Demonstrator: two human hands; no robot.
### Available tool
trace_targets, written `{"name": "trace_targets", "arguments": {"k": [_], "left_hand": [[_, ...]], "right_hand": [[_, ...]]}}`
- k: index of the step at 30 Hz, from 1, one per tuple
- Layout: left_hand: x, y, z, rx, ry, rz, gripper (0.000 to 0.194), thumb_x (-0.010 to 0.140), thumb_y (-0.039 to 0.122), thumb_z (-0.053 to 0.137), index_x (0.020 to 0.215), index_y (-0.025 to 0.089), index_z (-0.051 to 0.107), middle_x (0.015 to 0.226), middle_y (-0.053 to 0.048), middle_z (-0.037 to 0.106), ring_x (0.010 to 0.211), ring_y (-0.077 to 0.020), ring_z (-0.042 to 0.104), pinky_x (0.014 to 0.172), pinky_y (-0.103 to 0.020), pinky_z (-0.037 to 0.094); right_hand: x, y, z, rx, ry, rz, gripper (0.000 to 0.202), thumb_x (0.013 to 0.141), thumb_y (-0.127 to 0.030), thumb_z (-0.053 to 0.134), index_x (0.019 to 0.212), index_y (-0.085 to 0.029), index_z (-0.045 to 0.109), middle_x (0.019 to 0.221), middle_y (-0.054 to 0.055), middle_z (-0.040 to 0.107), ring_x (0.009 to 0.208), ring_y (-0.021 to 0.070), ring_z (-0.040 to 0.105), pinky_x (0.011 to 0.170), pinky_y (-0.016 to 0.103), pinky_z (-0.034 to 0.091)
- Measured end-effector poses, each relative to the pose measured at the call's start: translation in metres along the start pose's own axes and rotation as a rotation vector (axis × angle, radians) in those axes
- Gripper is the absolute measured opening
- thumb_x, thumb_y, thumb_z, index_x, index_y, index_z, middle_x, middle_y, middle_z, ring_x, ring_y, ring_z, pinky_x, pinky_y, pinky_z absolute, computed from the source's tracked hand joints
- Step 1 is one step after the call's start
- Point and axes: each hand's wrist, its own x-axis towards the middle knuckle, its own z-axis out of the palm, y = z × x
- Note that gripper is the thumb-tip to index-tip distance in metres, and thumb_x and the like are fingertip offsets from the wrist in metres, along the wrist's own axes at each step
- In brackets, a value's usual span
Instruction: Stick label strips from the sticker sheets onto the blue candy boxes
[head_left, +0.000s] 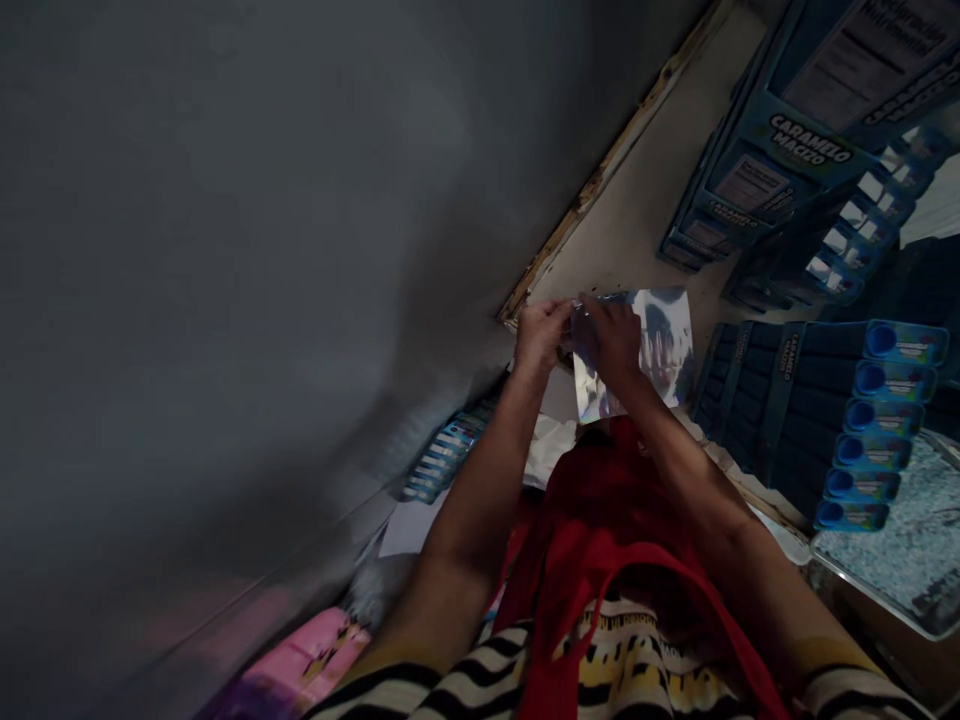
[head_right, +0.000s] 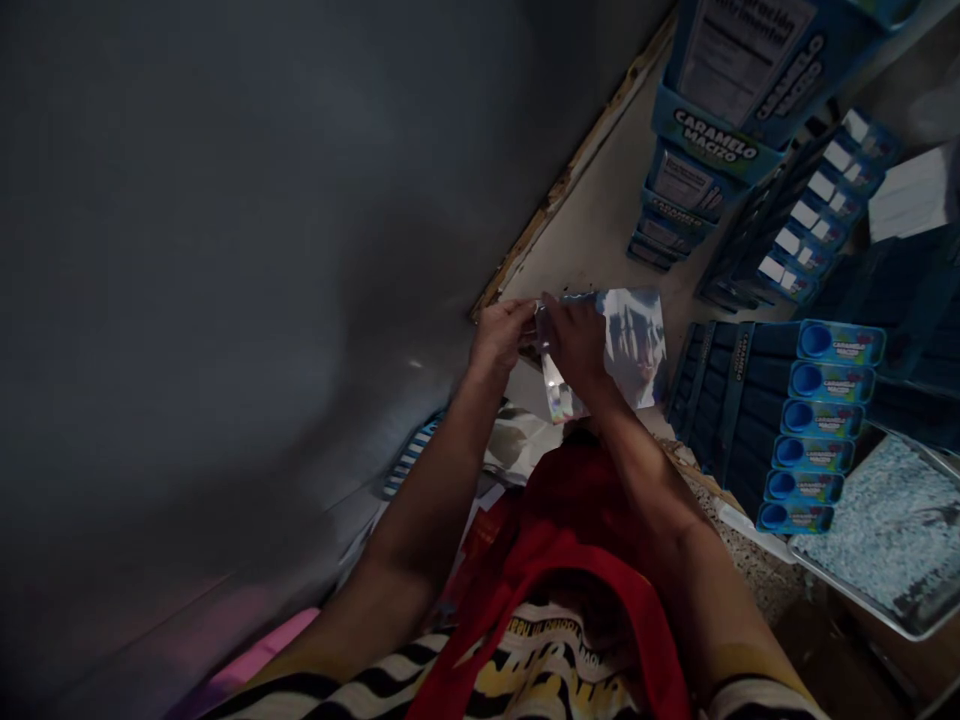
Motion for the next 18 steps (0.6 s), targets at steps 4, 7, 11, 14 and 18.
{"name": "trace_targets", "arguments": {"k": [4,7,11,14,18], "left_hand": [[0.004,0.000,-0.005,0.006,-0.020,0.009,0.025,0.082,0.039,0.080,0.089,0.016,0.073,0.075,-0.006,0.072,0.073,-0.0196,0.071,0.065,-0.028,0.057],[0.008,-0.001,-0.009,0.000,-0.029,0.022,0.025,0.082,0.040,0.080,0.090,0.017,0.071,0.078,-0.006,0.073,0.076,-0.0212,0.073,0.065,-0.029,0.057],[0.011,-0.003,-0.014,-0.054,-0.029,0.008,0.024,0.081,0.036,0.080,0.090,0.017,0.069,0.078,-0.005,0.073,0.072,-0.0190,0.071,0.064,-0.027,0.056],[0.012,-0.006,-0.016,-0.054,-0.019,0.002,0.025,0.081,0.037,0.080,0.090,0.016,0.070,0.073,-0.003,0.070,0.067,-0.0175,0.069,0.063,-0.027,0.055],[0.012,-0.009,-0.014,-0.019,-0.012,0.038,0.027,0.081,0.040,0.080,0.091,0.015,0.073,0.072,-0.003,0.070,0.065,-0.0169,0.068,0.063,-0.028,0.056]], "right_hand": [[0.010,0.002,0.000,0.041,0.009,0.034,0.038,0.110,-0.032,0.048,0.138,-0.022,0.073,0.121,0.013,0.074,0.121,0.0305,0.061,0.105,0.042,0.043],[0.018,0.005,0.000,0.089,0.034,0.088,0.040,0.103,-0.022,0.052,0.138,-0.020,0.071,0.121,0.011,0.074,0.120,0.0282,0.062,0.107,0.039,0.044],[0.027,0.009,0.001,0.173,0.032,0.074,0.043,0.095,-0.017,0.051,0.132,-0.019,0.073,0.112,0.010,0.076,0.110,0.0272,0.065,0.105,0.040,0.047],[0.032,0.010,-0.001,0.194,-0.004,0.043,0.048,0.090,-0.017,0.054,0.134,-0.018,0.072,0.114,0.010,0.076,0.108,0.0271,0.066,0.105,0.039,0.047],[0.031,0.007,-0.011,0.107,-0.098,-0.001,0.056,0.091,-0.017,0.057,0.145,-0.018,0.068,0.119,0.011,0.074,0.111,0.0284,0.063,0.101,0.039,0.045]]}}
